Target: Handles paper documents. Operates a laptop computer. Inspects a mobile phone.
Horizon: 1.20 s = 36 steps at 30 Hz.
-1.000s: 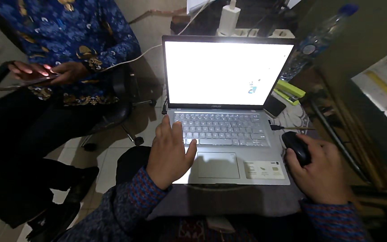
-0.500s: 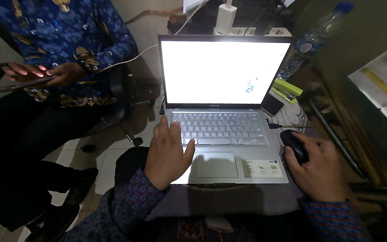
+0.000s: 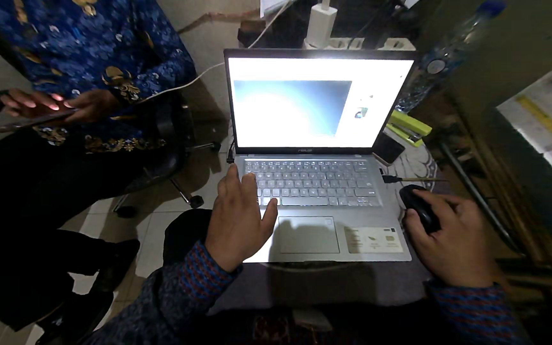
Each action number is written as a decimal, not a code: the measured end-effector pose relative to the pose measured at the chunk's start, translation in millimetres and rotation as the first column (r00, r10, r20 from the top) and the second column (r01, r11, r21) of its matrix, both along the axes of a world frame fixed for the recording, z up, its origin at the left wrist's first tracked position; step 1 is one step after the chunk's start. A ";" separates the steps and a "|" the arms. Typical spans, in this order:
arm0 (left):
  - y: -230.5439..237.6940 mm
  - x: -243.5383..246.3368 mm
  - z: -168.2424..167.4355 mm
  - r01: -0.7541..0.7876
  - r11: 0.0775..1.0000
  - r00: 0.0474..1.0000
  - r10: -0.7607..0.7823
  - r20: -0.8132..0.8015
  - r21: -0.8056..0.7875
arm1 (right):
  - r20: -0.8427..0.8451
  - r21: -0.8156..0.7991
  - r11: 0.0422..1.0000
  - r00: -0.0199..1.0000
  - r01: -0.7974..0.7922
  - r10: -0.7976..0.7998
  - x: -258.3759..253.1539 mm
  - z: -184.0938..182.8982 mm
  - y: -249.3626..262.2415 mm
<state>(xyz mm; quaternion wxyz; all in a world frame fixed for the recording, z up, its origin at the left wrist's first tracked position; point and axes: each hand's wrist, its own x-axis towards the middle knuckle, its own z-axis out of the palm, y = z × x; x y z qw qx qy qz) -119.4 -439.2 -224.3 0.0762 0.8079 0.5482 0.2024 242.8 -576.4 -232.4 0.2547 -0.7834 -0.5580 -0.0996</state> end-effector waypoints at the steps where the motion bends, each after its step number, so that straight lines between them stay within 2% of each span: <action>1: 0.1 0.1 -0.2 0.000 1.000 1.000 0.000 0.000 -0.001 | 0.003 -0.001 1.000 1.000 -0.001 0.001 0.2 0.0 0.1; 36: -0.9 0.5 -0.4 -0.017 1.000 1.000 0.017 -0.008 0.003 | -0.002 0.021 1.000 1.000 -0.001 0.001 0.5 -1.9 0.2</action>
